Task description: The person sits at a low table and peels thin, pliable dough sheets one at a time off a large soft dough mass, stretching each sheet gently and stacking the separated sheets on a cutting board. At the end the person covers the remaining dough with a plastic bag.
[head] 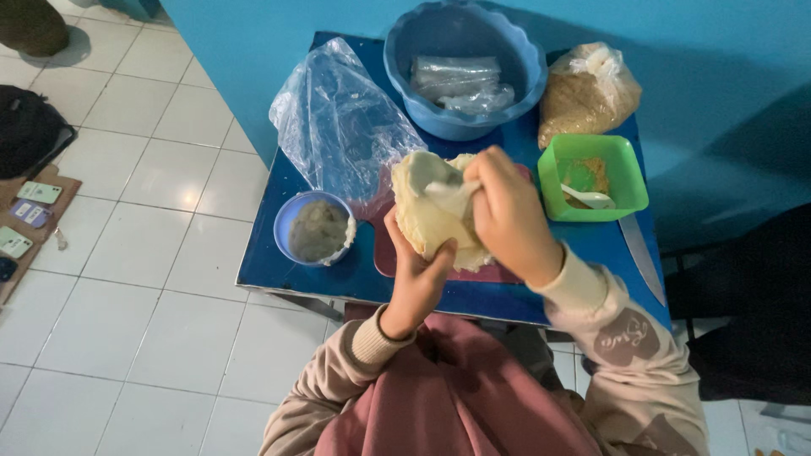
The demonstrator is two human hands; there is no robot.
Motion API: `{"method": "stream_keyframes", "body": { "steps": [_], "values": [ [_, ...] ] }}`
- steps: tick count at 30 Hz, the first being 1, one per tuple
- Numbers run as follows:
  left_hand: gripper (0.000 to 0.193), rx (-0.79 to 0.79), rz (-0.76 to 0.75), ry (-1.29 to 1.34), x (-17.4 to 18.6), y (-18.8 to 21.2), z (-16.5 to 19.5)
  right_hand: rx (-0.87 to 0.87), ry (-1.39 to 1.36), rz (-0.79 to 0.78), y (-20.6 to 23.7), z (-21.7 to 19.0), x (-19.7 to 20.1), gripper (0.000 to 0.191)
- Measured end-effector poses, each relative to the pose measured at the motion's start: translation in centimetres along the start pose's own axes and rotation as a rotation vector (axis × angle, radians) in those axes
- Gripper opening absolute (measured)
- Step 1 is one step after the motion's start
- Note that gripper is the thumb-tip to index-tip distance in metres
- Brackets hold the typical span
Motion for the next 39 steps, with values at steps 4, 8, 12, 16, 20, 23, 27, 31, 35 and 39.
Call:
{"method": "stream_keyframes", "body": {
  "steps": [4, 8, 12, 16, 20, 23, 27, 31, 35, 39],
  "values": [
    [0.072, -0.02, -0.021, -0.006, 0.0, 0.0, 0.0, -0.082, -0.095, 0.029, -0.5, 1.4, 0.7, 0.013],
    [0.07, -0.077, -0.007, -0.034, -0.1, -0.2, -0.1, 0.028, -0.066, -0.085, 0.2, 0.7, 0.8, 0.011],
    [0.071, -0.029, -0.048, 0.039, 0.4, -0.2, -0.1, 0.229, 0.047, -0.157, 0.0, -0.1, 0.4, 0.049],
    [0.069, -0.075, -0.053, -0.059, 0.3, 0.4, -0.2, 0.319, 0.106, -0.094, -0.6, -0.8, 0.5, 0.049],
    [0.071, -0.071, -0.038, -0.083, -0.2, 0.4, -0.7, 0.28, 0.173, -0.084, -0.3, -1.6, 0.0, 0.038],
    [0.067, -0.12, -0.045, -0.098, -0.5, 0.5, -1.0, 0.334, 0.214, -0.019, 0.3, -1.9, -0.7, 0.028],
    [0.061, -0.155, -0.025, -0.149, -0.6, 0.8, -1.3, 0.312, 0.185, 0.005, 0.4, -0.8, -0.8, 0.02],
    [0.058, -0.121, -0.016, -0.127, 0.2, 1.0, -1.1, 0.304, 0.188, 0.1, -0.1, 1.6, 0.1, 0.02],
    [0.061, -0.097, -0.048, -0.063, 1.8, 0.6, -0.6, 0.194, 0.353, 0.173, -1.2, 4.7, 2.1, 0.012],
    [0.069, 0.047, -0.046, 0.149, 3.6, 0.3, 0.0, 0.167, 0.433, 0.242, -2.4, 7.1, 5.0, 0.006]
  ]
}}
Point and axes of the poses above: each hand's wrist, its own y-axis away from the middle knuckle, its own x-axis out of the back of the hand, z = x × y, the point moved 1 cm from there along -y, towards the middle knuckle, and after that the axes turned 13 degrees about -y, right-handed, at the moved point
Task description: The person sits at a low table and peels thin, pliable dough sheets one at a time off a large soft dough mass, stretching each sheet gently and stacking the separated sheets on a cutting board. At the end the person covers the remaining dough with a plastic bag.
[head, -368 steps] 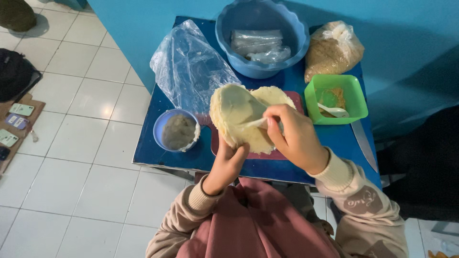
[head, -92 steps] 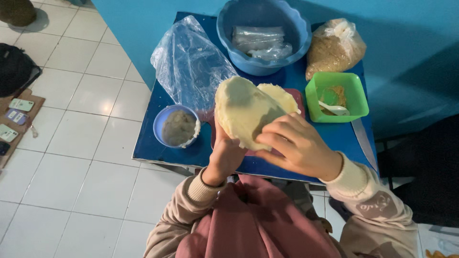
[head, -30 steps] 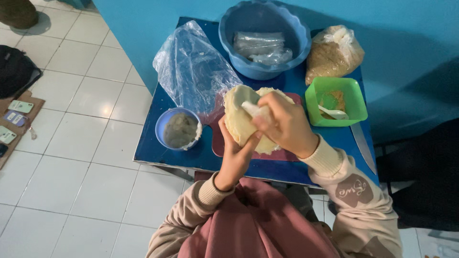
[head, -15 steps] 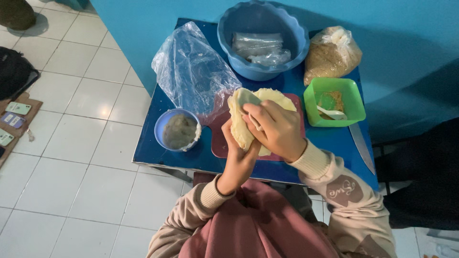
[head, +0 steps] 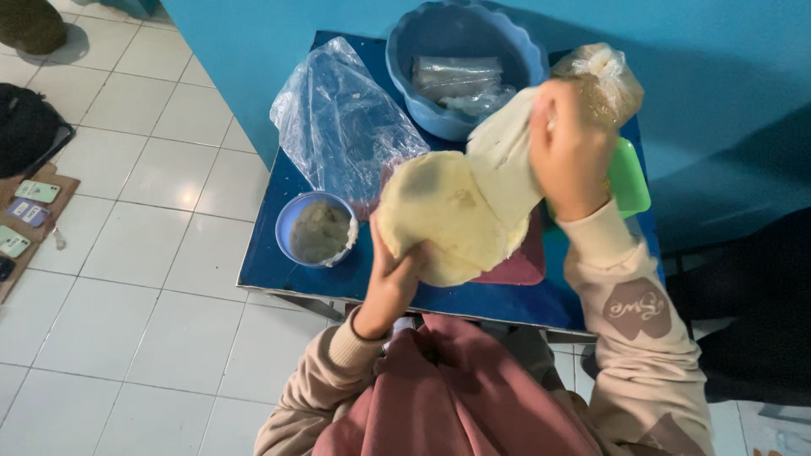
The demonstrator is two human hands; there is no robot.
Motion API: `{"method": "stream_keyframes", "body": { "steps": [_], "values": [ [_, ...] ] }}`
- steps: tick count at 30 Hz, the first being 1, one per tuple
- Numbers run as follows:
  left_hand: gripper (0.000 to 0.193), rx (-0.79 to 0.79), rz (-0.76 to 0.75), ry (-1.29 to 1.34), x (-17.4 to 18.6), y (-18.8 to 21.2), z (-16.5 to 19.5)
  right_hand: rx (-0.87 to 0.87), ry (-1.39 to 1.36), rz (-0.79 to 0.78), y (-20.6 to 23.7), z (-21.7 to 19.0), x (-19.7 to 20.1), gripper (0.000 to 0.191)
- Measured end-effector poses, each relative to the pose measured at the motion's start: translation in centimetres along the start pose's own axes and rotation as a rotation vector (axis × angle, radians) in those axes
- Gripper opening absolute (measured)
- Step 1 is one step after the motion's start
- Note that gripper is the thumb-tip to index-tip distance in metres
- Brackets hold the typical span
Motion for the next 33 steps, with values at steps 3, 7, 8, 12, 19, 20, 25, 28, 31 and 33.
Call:
{"method": "stream_keyframes", "body": {
  "steps": [3, 7, 8, 12, 19, 20, 25, 28, 31, 33],
  "values": [
    [0.077, 0.025, 0.071, 0.097, 1.1, 0.2, 0.8, -0.028, -0.131, -0.036, -0.8, 1.6, 1.7, 0.009],
    [0.073, -0.042, 0.137, 0.024, 2.8, 0.3, 2.4, -0.411, -0.605, -0.207, -1.0, 1.7, 2.8, 0.018],
    [0.07, -0.052, 0.148, -0.012, 3.0, 0.2, 2.8, -0.519, -0.65, -0.229, -1.1, 1.6, 3.0, 0.017],
    [0.07, -0.064, 0.191, 0.02, 3.0, 0.2, 3.6, -0.714, -0.76, -0.288, -1.8, 1.2, 3.1, 0.015],
    [0.07, -0.096, 0.22, -0.016, 2.9, 0.1, 3.9, -0.5, -0.564, -0.259, -2.0, 0.9, 3.4, 0.018],
    [0.07, -0.099, 0.222, -0.025, 3.1, 0.2, 3.8, -0.39, -0.51, -0.263, -1.5, 0.4, 3.2, 0.017],
    [0.079, -0.097, 0.267, 0.048, 3.5, 0.4, 3.5, -0.034, 0.094, -0.379, 2.6, -4.4, -1.2, 0.011],
    [0.082, -0.11, 0.28, 0.071, 3.6, 0.5, 3.5, 0.065, 0.059, -0.452, 5.3, -7.0, -4.1, 0.036],
    [0.083, -0.13, 0.288, 0.052, 3.8, 0.8, 3.6, 0.002, 0.07, -0.452, 6.4, -7.8, -4.3, 0.039],
    [0.083, -0.135, 0.286, 0.043, 3.9, 0.9, 3.6, -0.018, 0.049, -0.443, 6.6, -8.0, -3.9, 0.031]
  ]
}}
Point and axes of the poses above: each hand's wrist, its own y-axis away from the middle knuckle, its own x-axis out of the back of the hand, z = x × y, the point moved 1 cm from there along -y, towards the middle knuckle, and after that the axes turned 13 degrees about -y, right-handed, at the moved point
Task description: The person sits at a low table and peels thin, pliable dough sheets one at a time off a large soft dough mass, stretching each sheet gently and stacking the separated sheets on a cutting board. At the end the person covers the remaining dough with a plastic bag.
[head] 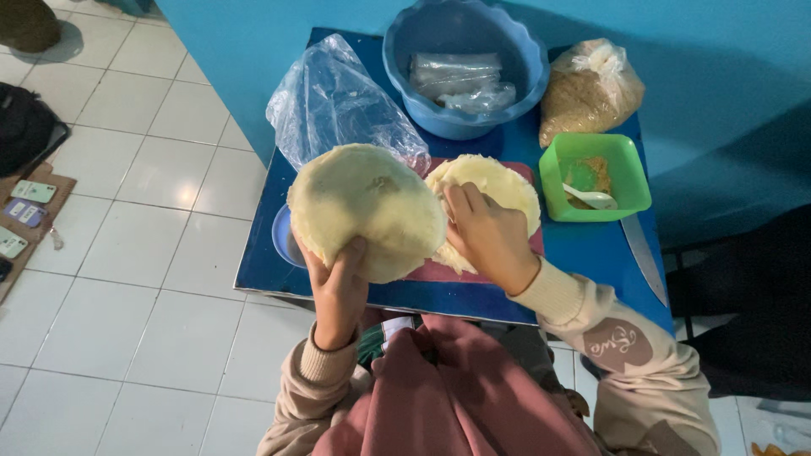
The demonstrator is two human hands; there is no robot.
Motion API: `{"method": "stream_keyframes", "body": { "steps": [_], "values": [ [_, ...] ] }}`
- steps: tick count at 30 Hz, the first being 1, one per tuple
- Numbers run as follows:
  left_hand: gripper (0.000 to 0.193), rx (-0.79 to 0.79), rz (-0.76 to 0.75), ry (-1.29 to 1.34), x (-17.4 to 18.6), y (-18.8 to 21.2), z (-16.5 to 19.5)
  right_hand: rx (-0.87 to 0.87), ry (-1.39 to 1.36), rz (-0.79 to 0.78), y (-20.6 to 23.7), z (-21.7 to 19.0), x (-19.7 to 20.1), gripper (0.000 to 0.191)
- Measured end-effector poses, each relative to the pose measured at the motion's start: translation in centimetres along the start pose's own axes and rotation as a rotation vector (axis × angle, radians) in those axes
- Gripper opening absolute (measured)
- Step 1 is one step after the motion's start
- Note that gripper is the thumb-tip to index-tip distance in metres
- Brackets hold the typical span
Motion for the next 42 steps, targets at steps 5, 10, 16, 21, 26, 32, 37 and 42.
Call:
{"method": "stream_keyframes", "body": {
  "steps": [5, 10, 16, 21, 26, 32, 37, 42],
  "values": [
    [0.084, 0.002, -0.002, 0.012, -0.1, 0.1, -0.2, 0.043, -0.006, 0.028, -0.2, -0.1, 0.3, 0.025],
    [0.082, -0.006, -0.007, 0.0, -0.2, 0.1, -0.3, 0.046, -0.106, 0.06, -0.8, -0.3, -0.1, 0.033],
    [0.084, 0.005, 0.015, -0.011, 0.0, 0.3, 0.4, -0.266, -0.448, -0.109, -0.9, 0.0, 1.0, 0.023],
    [0.084, -0.014, 0.024, -0.018, 0.0, 0.4, 0.8, -0.316, -0.629, -0.078, -1.3, 4.0, 4.3, 0.015],
    [0.083, 0.009, 0.004, -0.003, -0.3, 0.1, 0.1, 0.074, -0.4, -0.168, -1.1, 5.1, 3.8, 0.047],
    [0.081, -0.01, -0.045, -0.032, -0.7, -0.2, -0.7, 0.159, -0.109, -0.245, 1.4, 3.4, 0.1, 0.072],
    [0.087, 0.114, -0.147, 0.098, -2.0, -0.4, -1.4, 0.179, -0.087, -0.215, 1.6, 4.2, -0.4, 0.078],
    [0.082, 0.183, -0.368, 0.308, -3.3, -0.9, -2.0, 0.252, -0.099, -0.104, 1.5, 4.5, -1.0, 0.073]
  ]
}}
Point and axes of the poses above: each hand's wrist, its own y-axis away from the middle knuckle, its own x-axis out of the back of the hand, z = x × y, the point moved 1 cm from there along -y, towards the middle knuckle, and after that the axes turned 13 degrees about -y, right-handed, at the moved point
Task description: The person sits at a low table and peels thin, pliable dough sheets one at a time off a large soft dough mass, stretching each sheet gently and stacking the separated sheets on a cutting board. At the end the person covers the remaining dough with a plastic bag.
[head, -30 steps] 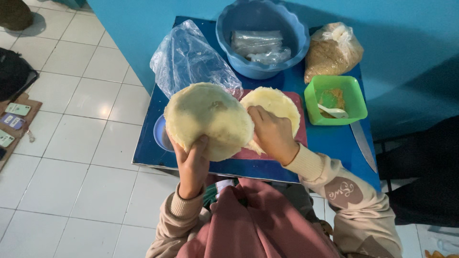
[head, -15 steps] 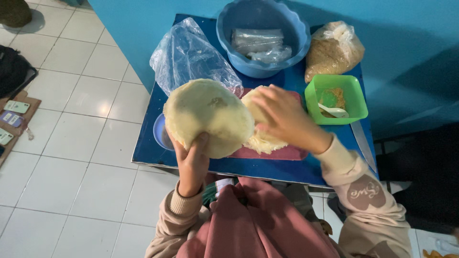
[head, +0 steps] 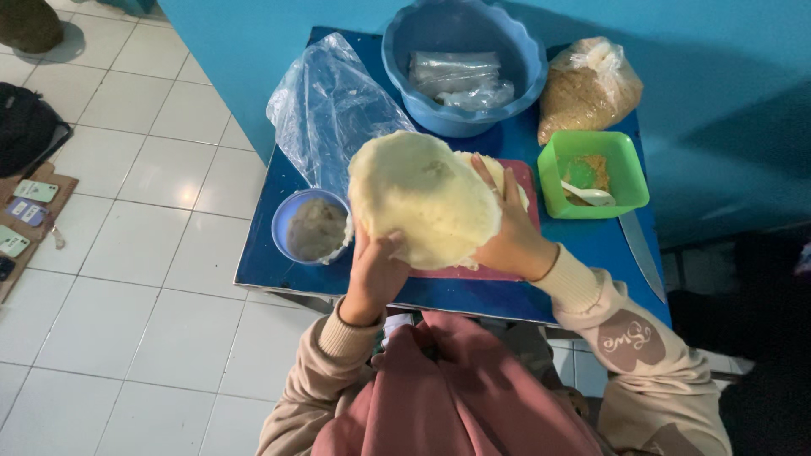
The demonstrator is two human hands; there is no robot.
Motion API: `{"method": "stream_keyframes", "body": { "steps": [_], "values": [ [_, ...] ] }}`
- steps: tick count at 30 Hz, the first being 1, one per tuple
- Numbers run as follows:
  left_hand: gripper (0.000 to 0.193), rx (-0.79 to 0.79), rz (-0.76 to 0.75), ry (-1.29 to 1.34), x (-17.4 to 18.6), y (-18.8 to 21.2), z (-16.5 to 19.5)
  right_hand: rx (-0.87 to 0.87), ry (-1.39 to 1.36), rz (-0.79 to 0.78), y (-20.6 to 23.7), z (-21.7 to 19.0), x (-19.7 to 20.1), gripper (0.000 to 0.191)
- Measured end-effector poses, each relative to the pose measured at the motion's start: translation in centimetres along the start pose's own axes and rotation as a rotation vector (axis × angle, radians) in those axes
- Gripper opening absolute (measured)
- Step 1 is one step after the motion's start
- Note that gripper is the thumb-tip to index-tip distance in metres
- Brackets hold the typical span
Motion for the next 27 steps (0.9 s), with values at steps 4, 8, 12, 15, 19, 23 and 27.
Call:
{"method": "stream_keyframes", "body": {
  "steps": [4, 8, 12, 15, 19, 23, 27],
  "values": [
    [0.075, 0.049, -0.079, 0.241, -0.5, -0.9, -0.5, 0.128, -0.043, -0.029, -0.6, 1.2, 1.3, 0.079],
    [0.072, 0.116, -0.126, 0.389, -1.0, -1.3, -0.1, -0.101, -0.454, 0.082, -2.0, 2.3, 5.8, 0.049],
    [0.076, 0.017, -0.126, 0.183, -1.9, -1.7, -0.1, -0.248, -0.424, 0.273, -2.2, -1.6, 9.5, 0.018],
    [0.074, 0.045, -0.069, 0.142, -2.4, -1.7, -0.5, 0.045, -0.311, 0.144, -2.9, -5.6, 9.8, 0.034],
    [0.068, 0.005, -0.069, 0.105, -2.6, -1.8, -1.0, 0.055, -0.292, 0.105, -4.1, -7.3, 9.2, 0.025],
    [0.067, -0.019, -0.062, 0.04, -2.3, -1.8, -1.5, -0.124, -0.533, 0.047, -4.3, -6.1, 9.6, 0.012],
    [0.068, -0.04, -0.079, 0.032, -2.2, -2.1, -2.2, -0.272, -0.676, 0.018, -4.0, -4.5, 9.5, 0.007]
  ]
}}
Point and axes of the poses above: each hand's wrist, its own y-axis away from the middle knuckle, its own x-axis out of the back of the hand, z = x × y, the point moved 1 cm from there along -y, towards the middle knuckle, and after that the axes turned 13 degrees about -y, right-handed, at the moved point
